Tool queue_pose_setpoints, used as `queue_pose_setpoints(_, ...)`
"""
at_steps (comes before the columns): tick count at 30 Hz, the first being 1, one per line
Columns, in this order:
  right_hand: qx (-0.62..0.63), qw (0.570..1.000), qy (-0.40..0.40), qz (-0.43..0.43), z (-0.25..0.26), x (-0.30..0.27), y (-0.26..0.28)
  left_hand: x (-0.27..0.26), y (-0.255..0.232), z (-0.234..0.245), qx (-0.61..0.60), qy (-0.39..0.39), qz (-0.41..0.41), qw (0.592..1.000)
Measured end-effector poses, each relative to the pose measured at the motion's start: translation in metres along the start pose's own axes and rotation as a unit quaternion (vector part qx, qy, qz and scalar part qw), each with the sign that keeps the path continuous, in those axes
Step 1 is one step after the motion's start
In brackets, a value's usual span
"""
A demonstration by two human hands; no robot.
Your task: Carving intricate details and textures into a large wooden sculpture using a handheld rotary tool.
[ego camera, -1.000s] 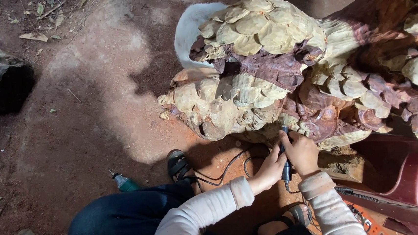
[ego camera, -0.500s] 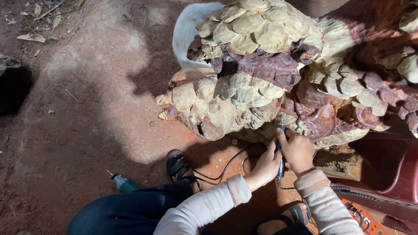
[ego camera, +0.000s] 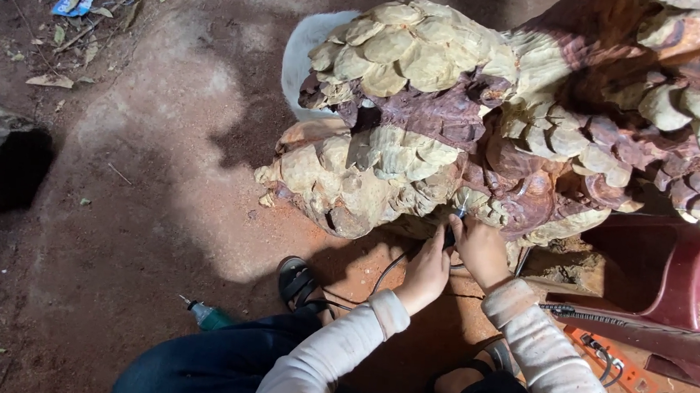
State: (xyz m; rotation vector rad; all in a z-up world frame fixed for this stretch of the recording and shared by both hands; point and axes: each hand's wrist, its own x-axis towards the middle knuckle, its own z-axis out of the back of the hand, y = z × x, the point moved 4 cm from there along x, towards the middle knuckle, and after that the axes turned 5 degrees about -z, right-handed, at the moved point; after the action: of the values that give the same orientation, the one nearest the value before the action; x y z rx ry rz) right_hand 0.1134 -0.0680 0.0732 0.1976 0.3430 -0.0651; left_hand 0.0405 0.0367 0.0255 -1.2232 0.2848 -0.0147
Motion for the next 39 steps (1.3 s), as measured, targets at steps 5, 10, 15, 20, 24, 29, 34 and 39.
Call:
queue_pose_setpoints(5,0.025,0.999,0.026,-0.03,-0.016,0.011,-0.001,-0.001,0.003,0.013,0.069,-0.017,-0.029,0.997)
queue_pose_setpoints(10,0.044,0.998,0.026,-0.036,-0.016,0.011,0.009,0.001,-0.004,0.025,0.108,-0.006,-0.038,0.993)
queue_pose_setpoints(15,0.011,0.999,0.021,-0.035,-0.011,0.01,0.019,-0.001,-0.016,0.029,0.111,0.003,-0.018,0.994)
queue_pose_setpoints(20,-0.018,0.999,0.024,-0.035,-0.012,0.011,0.02,0.003,0.0,0.014,0.105,-0.011,-0.018,0.994)
queue_pose_setpoints(24,-0.03,0.999,0.008,-0.03,-0.02,0.014,0.012,0.007,0.013,0.005,0.099,-0.028,-0.033,0.994)
queue_pose_setpoints(29,-0.016,1.0,-0.006,-0.026,0.0,-0.002,0.019,0.004,0.001,0.017,0.082,-0.015,-0.066,0.994)
queue_pose_setpoints(34,-0.024,0.999,-0.017,-0.017,-0.002,0.002,0.018,0.007,0.0,0.018,0.064,-0.019,-0.076,0.995)
queue_pose_setpoints(39,-0.034,0.999,-0.017,-0.032,-0.013,0.01,0.01,0.002,-0.011,0.021,0.023,-0.002,-0.028,0.999)
